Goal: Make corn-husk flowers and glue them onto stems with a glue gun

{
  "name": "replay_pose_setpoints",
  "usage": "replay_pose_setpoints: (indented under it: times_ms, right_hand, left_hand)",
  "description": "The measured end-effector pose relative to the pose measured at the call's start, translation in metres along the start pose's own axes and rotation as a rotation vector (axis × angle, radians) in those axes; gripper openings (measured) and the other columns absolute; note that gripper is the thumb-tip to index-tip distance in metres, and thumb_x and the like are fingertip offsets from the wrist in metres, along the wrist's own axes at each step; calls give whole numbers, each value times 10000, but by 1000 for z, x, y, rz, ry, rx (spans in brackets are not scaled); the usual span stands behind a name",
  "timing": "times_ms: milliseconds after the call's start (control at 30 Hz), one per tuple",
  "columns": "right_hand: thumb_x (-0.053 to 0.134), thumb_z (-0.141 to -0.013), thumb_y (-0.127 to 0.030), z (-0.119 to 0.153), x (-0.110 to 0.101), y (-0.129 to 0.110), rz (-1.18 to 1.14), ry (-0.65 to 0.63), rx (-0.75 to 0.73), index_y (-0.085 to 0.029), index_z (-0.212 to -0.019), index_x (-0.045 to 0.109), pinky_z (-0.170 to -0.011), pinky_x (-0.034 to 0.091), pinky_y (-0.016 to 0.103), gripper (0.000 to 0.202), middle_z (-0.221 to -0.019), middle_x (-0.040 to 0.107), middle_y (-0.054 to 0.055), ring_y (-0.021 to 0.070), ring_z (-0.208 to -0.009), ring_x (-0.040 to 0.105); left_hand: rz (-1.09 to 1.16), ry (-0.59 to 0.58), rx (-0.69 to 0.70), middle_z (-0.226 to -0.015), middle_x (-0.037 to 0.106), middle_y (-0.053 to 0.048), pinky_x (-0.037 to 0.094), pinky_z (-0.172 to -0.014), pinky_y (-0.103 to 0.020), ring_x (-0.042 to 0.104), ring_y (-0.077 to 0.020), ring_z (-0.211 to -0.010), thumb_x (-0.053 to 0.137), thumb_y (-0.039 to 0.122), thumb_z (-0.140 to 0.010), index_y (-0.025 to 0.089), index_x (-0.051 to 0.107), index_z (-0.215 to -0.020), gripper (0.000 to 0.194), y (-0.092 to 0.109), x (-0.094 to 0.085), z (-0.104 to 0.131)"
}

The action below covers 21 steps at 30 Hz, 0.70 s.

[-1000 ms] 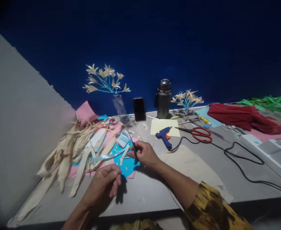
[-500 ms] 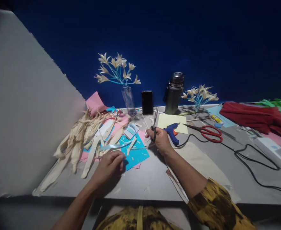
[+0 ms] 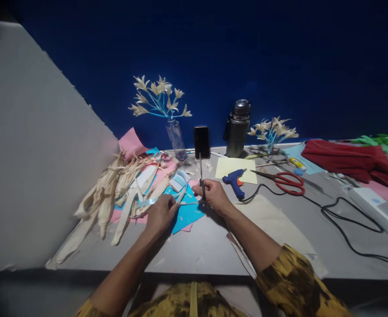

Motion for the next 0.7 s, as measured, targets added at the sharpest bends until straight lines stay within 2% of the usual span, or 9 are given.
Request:
replay_pose_setpoints:
  times_ms: [133, 233, 333, 433, 533, 633, 700]
  right_hand:
    - [835, -616, -388, 2, 6, 3, -68, -64, 67, -149, -795, 672, -520, 389, 224, 340, -644, 631, -10, 111, -561, 543]
    - [818, -639, -409, 3, 10, 5, -142, -124, 115, -139, -808, 673, -456, 335, 206, 349, -651, 632, -7, 83, -496, 493]
    - [778, -678, -455, 3, 10, 7, -233, -138, 158, -130, -771, 667, -446, 344, 207, 356, -697, 660, 26, 80, -492, 496]
    - [788, -656, -406, 3, 9, 6, -244, -110, 164, -135, -753, 648, -442, 344, 204, 320, -636, 630, 6, 85, -484, 494]
    - [793, -619, -331, 2, 7, 5, -201, -46, 116, -143, -768, 633, -449, 336, 206, 288, -536, 555, -45, 87, -464, 470]
    - [774, -609, -315, 2, 5, 4, -159, 14, 70, -149, -787, 629, -466, 345, 216, 283, -534, 543, -56, 94, -474, 473]
    - [759, -609, -319, 2, 4, 3, -132, 29, 56, -151, -793, 634, -472, 344, 222, 279, -540, 548, -55, 98, -479, 473]
  left_hand:
    - [123, 111, 78, -800, 626, -27, 380, -679, -297, 576, -193, -756, 546, 274, -878, 212, 563, -780, 117, 1, -8, 3]
    - [63, 242, 298, -824, 636, -54, 392, -709, -321, 567, -201, -775, 482, 213, -908, 209, 598, -831, 139, 16, -17, 10]
    - [-58, 335, 521, -813, 642, -81, 381, -740, -356, 561, -224, -810, 460, 160, -913, 198, 623, -810, 197, 33, -21, 17]
    - [-135, 393, 623, -805, 649, -83, 367, -725, -363, 561, -226, -797, 457, 136, -916, 194, 628, -774, 230, 41, -20, 18]
    - [-107, 384, 674, -883, 661, -99, 388, -739, -364, 572, -237, -846, 462, 141, -913, 184, 639, -851, 192, 44, -19, 15]
    - [-90, 287, 696, -993, 665, -121, 412, -780, -372, 581, -252, -925, 476, 160, -904, 171, 639, -1002, 191, 49, -17, 10]
    - [-130, 217, 693, -949, 668, -120, 407, -778, -373, 584, -247, -894, 458, 159, -914, 174, 655, -973, 206, 54, -16, 4]
Point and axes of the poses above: each hand's wrist, its own z-axis away from the middle knuckle, its own x-axis out of the palm, y = z × x, the point moved 4 cm from there along -z, towards the middle knuckle
